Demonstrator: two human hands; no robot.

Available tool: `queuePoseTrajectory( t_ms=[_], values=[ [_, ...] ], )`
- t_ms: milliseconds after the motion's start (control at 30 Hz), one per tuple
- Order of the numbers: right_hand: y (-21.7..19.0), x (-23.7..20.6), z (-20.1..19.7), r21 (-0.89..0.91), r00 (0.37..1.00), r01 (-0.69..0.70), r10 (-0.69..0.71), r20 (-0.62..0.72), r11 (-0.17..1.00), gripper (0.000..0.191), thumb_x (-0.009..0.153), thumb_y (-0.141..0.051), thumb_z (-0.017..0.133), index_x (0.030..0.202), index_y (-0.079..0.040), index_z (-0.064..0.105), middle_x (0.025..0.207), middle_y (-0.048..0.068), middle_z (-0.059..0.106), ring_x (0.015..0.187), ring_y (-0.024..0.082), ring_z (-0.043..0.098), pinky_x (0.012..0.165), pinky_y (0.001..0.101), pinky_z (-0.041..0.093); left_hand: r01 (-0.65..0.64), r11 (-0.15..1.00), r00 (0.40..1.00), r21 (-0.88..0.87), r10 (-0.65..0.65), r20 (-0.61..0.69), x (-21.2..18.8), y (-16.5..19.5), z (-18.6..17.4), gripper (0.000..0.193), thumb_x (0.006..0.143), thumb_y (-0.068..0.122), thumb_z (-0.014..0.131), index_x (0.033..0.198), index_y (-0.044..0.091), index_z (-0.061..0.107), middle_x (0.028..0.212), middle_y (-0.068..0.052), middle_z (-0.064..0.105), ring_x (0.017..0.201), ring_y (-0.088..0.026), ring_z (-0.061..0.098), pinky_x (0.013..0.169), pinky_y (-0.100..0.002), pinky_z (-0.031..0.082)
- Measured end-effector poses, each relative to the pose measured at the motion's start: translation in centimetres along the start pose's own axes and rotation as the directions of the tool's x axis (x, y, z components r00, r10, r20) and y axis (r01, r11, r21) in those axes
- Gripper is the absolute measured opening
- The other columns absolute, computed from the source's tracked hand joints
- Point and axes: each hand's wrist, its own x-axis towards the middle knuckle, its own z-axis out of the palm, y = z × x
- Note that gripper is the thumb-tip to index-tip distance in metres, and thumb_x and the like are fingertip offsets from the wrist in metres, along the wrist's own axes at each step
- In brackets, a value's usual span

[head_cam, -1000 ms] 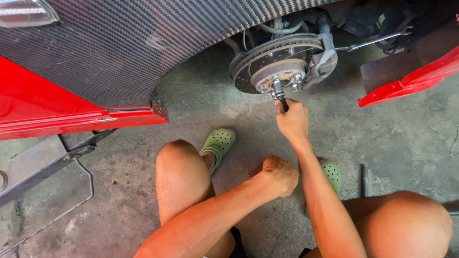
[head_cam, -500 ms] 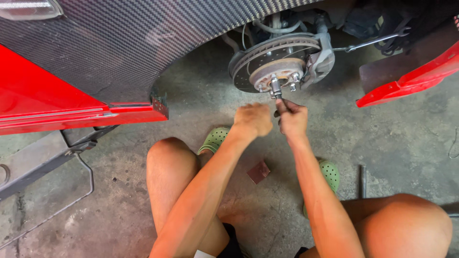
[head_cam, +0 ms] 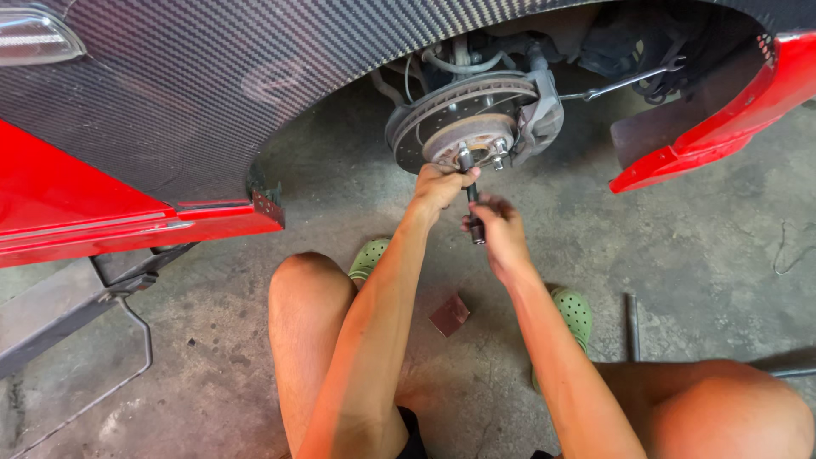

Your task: The person sits on the floor beside a red car with a wheel removed and uses a socket wrench on the wheel hub bolts. They then handle sockets and use a sheet of sandpaper to sand a metal socket and a lug nut by hand, rubbing the parts repeatedly before fitting the nut back onto the hub.

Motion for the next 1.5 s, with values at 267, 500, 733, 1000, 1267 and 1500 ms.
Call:
queuePoseTrajectory(
  t_ms=[267,500,733,1000,1267,1500],
  values=[
    [-0.5,-1.8,-4.0,0.281,0.89,-0.361,0.239,0.388,0.889,0.041,0.105,-0.022,0.055,0.129,0.011,0.065,0.102,0.01,0.071,0.081,0.015,0.064,0.073,0.0288,0.053,0.092,0.909,0.988,-0.406,-0.032,0.153,-0.7,0.3,-0.1,0.015,0.084,0.022,0.064,0.092,0.011,0.071,0.081,-0.004,0.08,0.048,-0.011,0.046,0.042,-0.032,0.035],
    [-0.7,-1.7,-1.9,-0.191,0.981,-0.179,0.19,0.041,0.965,0.031,0.096,-0.016,0.07,0.111,0.011,0.068,0.089,0.011,0.073,0.075,0.018,0.068,0.066,0.0311,0.053,-0.047,0.974,0.999,-0.222,0.042,-0.025,-1.0,-0.4,0.3,0.034,0.076,0.036,0.089,0.087,0.006,0.078,0.081,-0.004,0.073,0.064,-0.008,0.06,0.052,-0.03,0.044],
    [-1.0,-1.9,-3.2,0.182,0.894,-0.364,0.288,0.343,0.913,0.042,0.099,-0.028,0.061,0.119,0.008,0.07,0.101,0.016,0.075,0.073,0.015,0.066,0.066,0.0274,0.053,0.079,0.927,0.997,-0.366,-0.078,0.017,-0.2,-0.6,0.9,0.028,0.082,0.024,0.079,0.1,0.004,0.072,0.082,-0.004,0.07,0.055,-0.009,0.048,0.044,-0.032,0.034],
    [0.0,-1.6,-2.5,-0.164,0.976,-0.16,0.181,0.121,0.973,0.031,0.092,-0.005,0.072,0.118,0.01,0.067,0.102,0.018,0.072,0.08,0.018,0.07,0.072,0.0292,0.056,0.212,0.849,0.974,-0.484,-0.142,0.177,-1.7,0.0,-0.2,0.041,0.091,0.036,0.071,0.12,0.008,0.064,0.085,-0.007,0.076,0.044,-0.006,0.036,0.038,-0.026,0.026],
    [-1.5,-1.8,-2.3,-0.007,0.941,-0.274,0.269,0.206,0.962,0.04,0.102,-0.03,0.052,0.116,0.004,0.069,0.094,0.012,0.073,0.071,0.016,0.064,0.06,0.0277,0.051,0.027,0.848,0.999,-0.529,0.001,0.052,-1.1,0.0,1.1,0.027,0.089,0.024,0.065,0.112,0.011,0.071,0.09,-0.008,0.079,0.059,-0.008,0.06,0.044,-0.029,0.033],
    [-0.1,-0.5,-1.6,-0.049,0.977,-0.204,0.206,0.057,0.978,0.025,0.099,-0.013,0.058,0.111,0.006,0.069,0.093,0.01,0.072,0.074,0.016,0.065,0.062,0.0298,0.052,0.078,0.91,0.994,-0.407,-0.105,-0.042,-1.7,0.4,0.9,0.026,0.095,0.028,0.078,0.102,0.004,0.072,0.087,-0.007,0.071,0.061,-0.01,0.054,0.049,-0.032,0.035]
  ],
)
